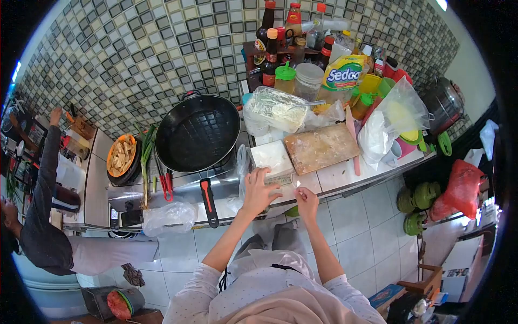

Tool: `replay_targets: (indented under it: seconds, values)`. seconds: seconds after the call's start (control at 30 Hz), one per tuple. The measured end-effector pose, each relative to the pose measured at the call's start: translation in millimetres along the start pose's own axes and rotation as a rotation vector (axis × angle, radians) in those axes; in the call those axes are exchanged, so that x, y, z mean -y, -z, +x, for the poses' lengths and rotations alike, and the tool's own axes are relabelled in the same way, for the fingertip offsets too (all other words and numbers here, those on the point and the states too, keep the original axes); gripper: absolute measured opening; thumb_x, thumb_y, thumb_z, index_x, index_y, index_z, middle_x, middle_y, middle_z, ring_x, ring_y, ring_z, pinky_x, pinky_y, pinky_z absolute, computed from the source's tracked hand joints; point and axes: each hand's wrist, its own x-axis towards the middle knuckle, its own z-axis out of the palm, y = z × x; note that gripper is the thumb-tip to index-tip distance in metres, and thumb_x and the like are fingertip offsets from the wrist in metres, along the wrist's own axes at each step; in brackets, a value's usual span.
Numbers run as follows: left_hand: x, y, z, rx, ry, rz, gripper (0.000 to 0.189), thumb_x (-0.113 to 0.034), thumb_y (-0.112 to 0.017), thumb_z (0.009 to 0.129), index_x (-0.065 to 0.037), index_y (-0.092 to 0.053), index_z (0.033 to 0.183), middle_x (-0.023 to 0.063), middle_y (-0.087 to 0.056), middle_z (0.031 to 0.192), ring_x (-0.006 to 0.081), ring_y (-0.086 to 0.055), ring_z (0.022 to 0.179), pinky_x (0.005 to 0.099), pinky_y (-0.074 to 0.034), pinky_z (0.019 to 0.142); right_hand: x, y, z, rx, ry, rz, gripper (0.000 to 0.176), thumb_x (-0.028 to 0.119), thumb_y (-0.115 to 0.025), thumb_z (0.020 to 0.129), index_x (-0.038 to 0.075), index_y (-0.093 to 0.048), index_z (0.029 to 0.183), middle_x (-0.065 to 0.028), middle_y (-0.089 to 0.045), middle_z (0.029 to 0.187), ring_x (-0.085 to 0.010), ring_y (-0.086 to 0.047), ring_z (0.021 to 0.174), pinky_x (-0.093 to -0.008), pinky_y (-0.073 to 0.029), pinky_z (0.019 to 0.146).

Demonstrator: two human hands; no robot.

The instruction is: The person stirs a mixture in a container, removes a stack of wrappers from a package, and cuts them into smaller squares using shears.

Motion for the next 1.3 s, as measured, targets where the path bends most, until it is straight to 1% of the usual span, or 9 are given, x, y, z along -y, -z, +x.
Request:
replay_targets:
  seconds: [0.3,0.5,0.7,0.8,0.87,0.9,0.97,1.2,1.3]
  values:
    - [16,7,3,0.140,-0.045,0.006,0.023,-0.030,-0.075,0.058,-0.016,-0.069,0.075,0.0075,-0.041,0.115,0.0309,-0.035,0.112,0.0443,-0.029,0.091,8,0,1,0.002,-0.008,0.057,0.017,0.018,-0.063,0.081,0.001,-0.061,0.079,0.0033,-0.027,0.048,-0.0053,-0.024,0.046,-0.0271,-0.019,0.042]
    - [14,1,1,0.115,-0.083,0.031,0.025,-0.032,-0.074,0.059,-0.017,-0.069,0.078,0.0089,-0.040,0.118,0.0317,-0.034,0.113,0.0444,-0.028,0.092,8,0,-1,0.018,0.022,0.051,0.017,0.018,-0.062,0.081,0.001,-0.060,0.081,0.0023,-0.028,0.048,-0.0060,-0.025,0.045,-0.0267,-0.020,0.042]
    - [15,0,1,0.165,-0.061,0.080,0.029,-0.032,-0.074,0.059,-0.017,-0.070,0.083,0.0095,-0.040,0.119,0.0311,-0.033,0.115,0.0439,-0.027,0.092,4,-2,-2,-0.012,0.077,0.057,0.014,0.016,-0.064,0.077,0.002,-0.060,0.080,-0.0049,-0.033,0.044,-0.0139,-0.029,0.042,-0.0305,-0.027,0.042]
    - [15,-1,-1,0.161,-0.071,0.092,0.031,-0.033,-0.074,0.058,-0.015,-0.070,0.084,0.0102,-0.039,0.119,0.0312,-0.033,0.114,0.0445,-0.027,0.092,3,-2,-3,0.027,0.054,0.013,0.013,0.014,-0.063,0.078,0.004,-0.059,0.086,-0.0060,-0.038,0.050,-0.0142,-0.034,0.044,-0.0309,-0.028,0.042]
    - [12,-1,-4,0.126,-0.028,0.126,0.032,-0.032,-0.074,0.058,-0.013,-0.069,0.083,0.0110,-0.039,0.119,0.0311,-0.033,0.113,0.0445,-0.028,0.091,10,-1,-5,-0.127,0.165,-0.084,0.018,0.013,-0.061,0.079,0.007,-0.058,0.095,-0.0078,-0.047,0.068,-0.0168,-0.046,0.051,-0.0314,-0.035,0.044]
    - [11,-1,-5,0.126,-0.027,0.126,0.032,-0.032,-0.074,0.058,-0.013,-0.069,0.083,0.0110,-0.039,0.119,0.0311,-0.033,0.113,0.0445,-0.028,0.091,20,0,-6,-0.126,0.166,-0.084,0.018,0.013,-0.061,0.079,0.007,-0.058,0.095,-0.0078,-0.047,0.068,-0.0168,-0.046,0.051,-0.0314,-0.035,0.044]
    - [8,1,-6,0.116,0.017,0.152,0.029,-0.029,-0.074,0.059,-0.011,-0.068,0.080,0.0111,-0.038,0.118,0.0312,-0.033,0.113,0.0443,-0.028,0.090,40,4,-7,-0.127,0.298,-0.085,0.024,0.015,-0.060,0.079,0.010,-0.054,0.102,-0.0093,-0.048,0.087,-0.0225,-0.055,0.062,-0.0332,-0.042,0.050]
    - [10,5,-16,0.132,-0.028,0.152,0.021,-0.026,-0.072,0.061,-0.011,-0.066,0.075,0.0110,-0.037,0.117,0.0322,-0.033,0.112,0.0466,-0.028,0.090,36,-5,3,-0.012,0.512,-0.350,0.016,0.018,-0.063,0.076,0.010,-0.061,0.090,-0.0065,-0.049,0.090,-0.0219,-0.054,0.063,-0.0332,-0.044,0.054]
    - [11,7,-20,0.105,-0.003,0.121,0.019,-0.025,-0.071,0.064,-0.011,-0.067,0.076,0.0115,-0.038,0.115,0.0322,-0.033,0.111,0.0470,-0.028,0.089,44,-1,3,0.062,0.445,-0.334,0.013,0.021,-0.061,0.078,0.011,-0.062,0.086,-0.0071,-0.049,0.093,-0.0251,-0.056,0.080,-0.0357,-0.046,0.057]
